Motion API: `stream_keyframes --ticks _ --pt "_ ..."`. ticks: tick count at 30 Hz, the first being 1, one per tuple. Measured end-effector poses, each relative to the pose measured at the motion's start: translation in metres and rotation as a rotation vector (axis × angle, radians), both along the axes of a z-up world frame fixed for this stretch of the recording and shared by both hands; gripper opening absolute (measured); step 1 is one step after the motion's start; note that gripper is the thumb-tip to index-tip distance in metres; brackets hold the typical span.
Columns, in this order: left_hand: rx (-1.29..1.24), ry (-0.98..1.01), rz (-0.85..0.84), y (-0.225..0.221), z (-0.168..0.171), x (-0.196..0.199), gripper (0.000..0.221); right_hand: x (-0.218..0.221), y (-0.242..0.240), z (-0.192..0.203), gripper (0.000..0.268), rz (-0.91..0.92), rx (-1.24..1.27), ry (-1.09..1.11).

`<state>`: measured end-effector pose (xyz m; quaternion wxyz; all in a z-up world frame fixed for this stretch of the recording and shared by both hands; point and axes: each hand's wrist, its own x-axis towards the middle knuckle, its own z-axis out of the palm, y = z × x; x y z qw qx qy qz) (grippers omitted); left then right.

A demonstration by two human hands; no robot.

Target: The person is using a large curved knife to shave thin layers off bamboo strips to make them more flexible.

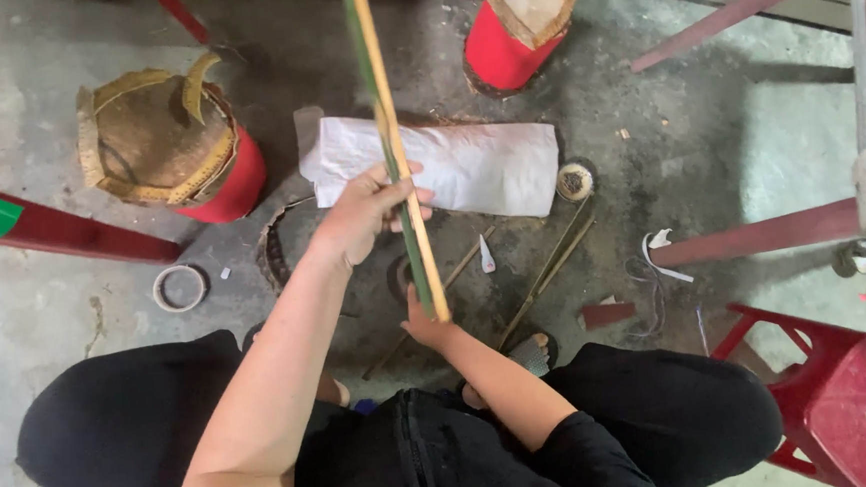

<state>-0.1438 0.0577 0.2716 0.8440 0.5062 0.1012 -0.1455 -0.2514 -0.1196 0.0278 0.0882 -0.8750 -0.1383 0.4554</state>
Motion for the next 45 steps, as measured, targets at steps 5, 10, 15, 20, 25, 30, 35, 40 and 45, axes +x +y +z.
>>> stream_keyframes --ticks 5,10,15,20,25,30,35,40,45 --pt "0.037 0.161 0.043 0.012 -0.038 -0.006 0.036 0.013 0.001 0.009 0.094 -0.086 0.134 0.055" --pt "0.083 0.166 0.039 0.016 -0.032 -0.016 0.037 0.088 -0.01 0.207 0.058 -0.404 0.376 -0.448" --pt "0.091 0.135 -0.078 -0.006 0.006 -0.027 0.032 0.166 -0.068 0.224 0.057 -0.145 0.546 -1.312" --pt "-0.023 0.073 -0.168 -0.021 0.03 -0.037 0.031 0.179 -0.085 0.249 0.028 0.228 0.453 -1.685" --pt "0.056 0.028 -0.279 -0.014 0.054 -0.038 0.041 0.196 -0.133 0.242 0.007 0.316 0.322 -1.697" --pt "0.047 -0.015 -0.288 -0.009 0.067 -0.043 0.045 0.214 -0.178 0.232 0.003 0.199 0.126 -1.697" --pt "-0.208 0.06 0.013 0.004 0.047 -0.034 0.03 0.203 -0.169 0.193 0.026 0.07 0.178 -1.517" --pt "-0.255 0.061 0.42 0.057 0.108 -0.013 0.029 0.139 -0.085 0.259 0.027 -0.172 0.387 -0.76" --pt "-0.161 0.046 0.701 0.098 0.085 -0.001 0.034 0.11 -0.073 0.298 0.039 -0.085 0.75 -0.172"
